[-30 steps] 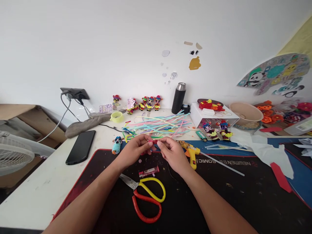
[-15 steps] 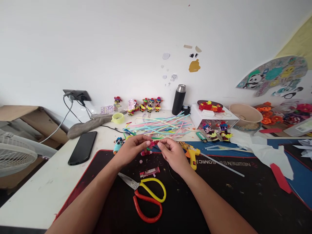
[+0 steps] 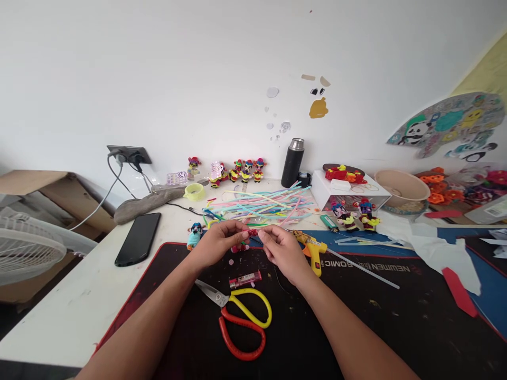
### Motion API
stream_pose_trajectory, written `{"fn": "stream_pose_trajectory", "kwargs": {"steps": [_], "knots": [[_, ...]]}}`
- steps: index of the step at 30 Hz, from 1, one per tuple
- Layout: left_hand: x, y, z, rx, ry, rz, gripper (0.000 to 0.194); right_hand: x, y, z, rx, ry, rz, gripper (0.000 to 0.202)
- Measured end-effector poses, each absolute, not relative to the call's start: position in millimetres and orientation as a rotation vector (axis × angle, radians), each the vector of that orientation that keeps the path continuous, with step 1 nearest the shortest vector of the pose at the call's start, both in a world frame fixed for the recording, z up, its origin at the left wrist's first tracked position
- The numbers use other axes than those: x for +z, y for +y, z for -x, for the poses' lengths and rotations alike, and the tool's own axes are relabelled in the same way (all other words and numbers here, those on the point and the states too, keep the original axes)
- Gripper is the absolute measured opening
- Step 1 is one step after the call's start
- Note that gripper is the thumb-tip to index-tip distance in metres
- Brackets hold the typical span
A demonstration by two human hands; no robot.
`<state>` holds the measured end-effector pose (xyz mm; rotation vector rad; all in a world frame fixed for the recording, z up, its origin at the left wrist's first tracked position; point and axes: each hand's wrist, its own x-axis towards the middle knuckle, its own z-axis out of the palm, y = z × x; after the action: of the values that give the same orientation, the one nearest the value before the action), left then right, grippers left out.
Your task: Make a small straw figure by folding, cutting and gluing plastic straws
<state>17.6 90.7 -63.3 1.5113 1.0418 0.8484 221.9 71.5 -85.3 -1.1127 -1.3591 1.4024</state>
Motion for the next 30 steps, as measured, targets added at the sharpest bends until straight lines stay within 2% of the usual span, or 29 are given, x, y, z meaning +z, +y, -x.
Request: {"fn": "stream_pose_trajectory", "kwargs": {"steps": [30], "knots": [[-68.8,91.3,-12.9,0.747,0.972,-1.549,0.033,-85.5,67.2,-214.9,1.66,-1.267,1.079,0.047]]}}
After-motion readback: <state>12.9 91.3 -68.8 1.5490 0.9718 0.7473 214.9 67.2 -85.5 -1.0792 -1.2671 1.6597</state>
